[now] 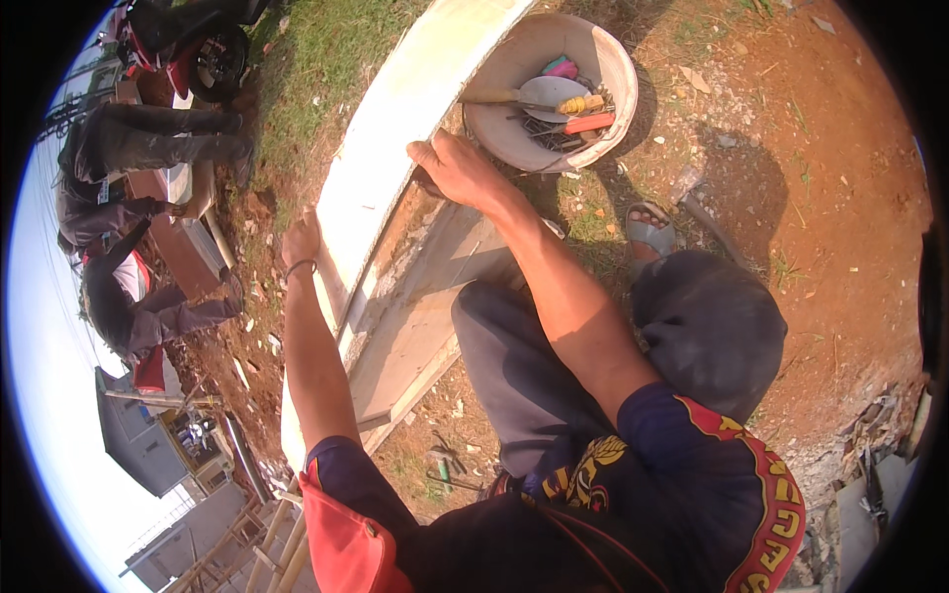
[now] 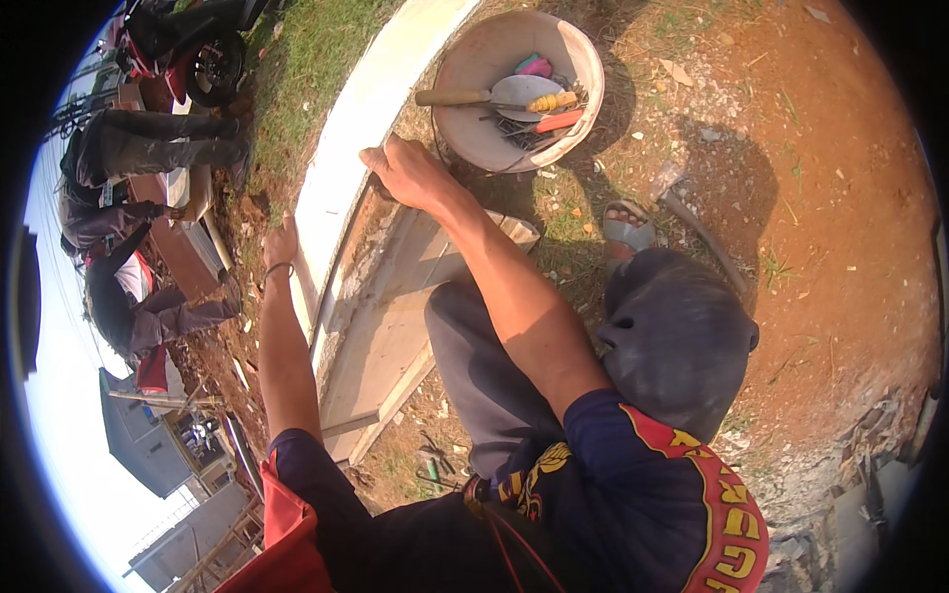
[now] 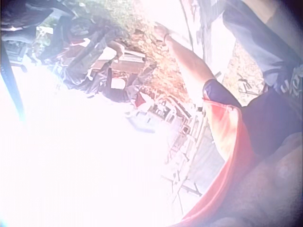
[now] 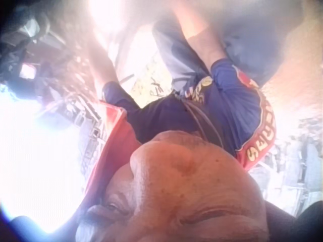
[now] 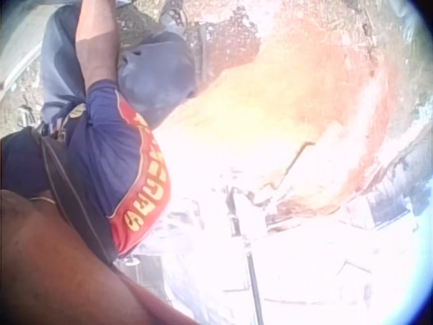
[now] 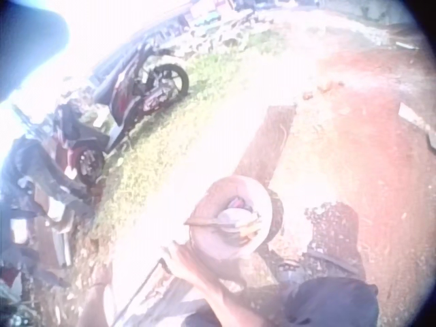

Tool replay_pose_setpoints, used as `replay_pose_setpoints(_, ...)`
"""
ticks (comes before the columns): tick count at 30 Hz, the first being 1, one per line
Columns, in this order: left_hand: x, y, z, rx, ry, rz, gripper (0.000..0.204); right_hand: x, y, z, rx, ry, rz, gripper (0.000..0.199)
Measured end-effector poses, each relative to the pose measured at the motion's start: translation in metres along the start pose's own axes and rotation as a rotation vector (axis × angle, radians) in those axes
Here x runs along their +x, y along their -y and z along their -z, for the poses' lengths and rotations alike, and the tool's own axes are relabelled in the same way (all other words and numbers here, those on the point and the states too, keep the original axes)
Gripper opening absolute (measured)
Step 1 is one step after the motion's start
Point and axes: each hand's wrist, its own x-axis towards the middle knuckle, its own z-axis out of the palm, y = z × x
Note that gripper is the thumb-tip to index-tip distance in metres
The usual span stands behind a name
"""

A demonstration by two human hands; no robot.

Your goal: The person kneels on the ground and uses a hammer to drive nails into a long curved wooden plank attached to a frame. They repeatedly strike the nails, adjust the plank, and use a tape measure to check dimensions.

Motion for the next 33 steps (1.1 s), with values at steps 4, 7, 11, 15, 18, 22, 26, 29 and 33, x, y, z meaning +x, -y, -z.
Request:
replay_pose_setpoints(4,-0.005,-0.005,-0.001,0.005,-0.034,-0.012,0.076,0.001,-0.003,0.000,0.029,-0.055,0.029,0.052)
replay_pose_setpoints(7,-0.013,-0.005,-0.002,-0.018,-0.078,-0.028,0.075,0.003,-0.007,-0.007,0.079,-0.105,0.086,0.052)
replay_pose_setpoints(11,-0.022,-0.004,-0.003,-0.053,-0.086,-0.019,0.074,-0.005,-0.011,-0.002,0.197,-0.103,0.158,0.051)
replay_pose_setpoints(15,-0.022,-0.005,-0.004,-0.108,-0.130,0.046,0.072,-0.013,-0.015,0.070,-0.167,-0.129,-0.075,0.053)
replay_pose_setpoints(18,-0.021,-0.006,-0.005,-0.133,-0.143,0.044,0.071,0.003,-0.022,0.186,-0.642,-1.051,-0.063,0.054)
replay_pose_setpoints(22,-0.025,-0.008,-0.008,-0.182,-0.199,0.083,0.068,-0.032,-0.058,0.335,-1.595,-0.082,-0.328,0.047)
replay_pose_setpoints(26,-0.030,-0.011,-0.010,-0.253,-0.187,0.192,0.064,-0.161,-0.121,0.340,-1.589,0.757,-0.531,0.059)
replay_pose_setpoints(29,-0.033,-0.011,-0.008,-0.286,-0.201,0.212,0.062,-0.250,-0.146,0.291,-1.118,0.318,-0.376,0.054)
replay_pose_setpoints(33,-0.034,-0.009,-0.009,-0.349,-0.231,0.185,0.058,-0.293,-0.152,0.246,-1.016,0.151,-0.521,0.053)
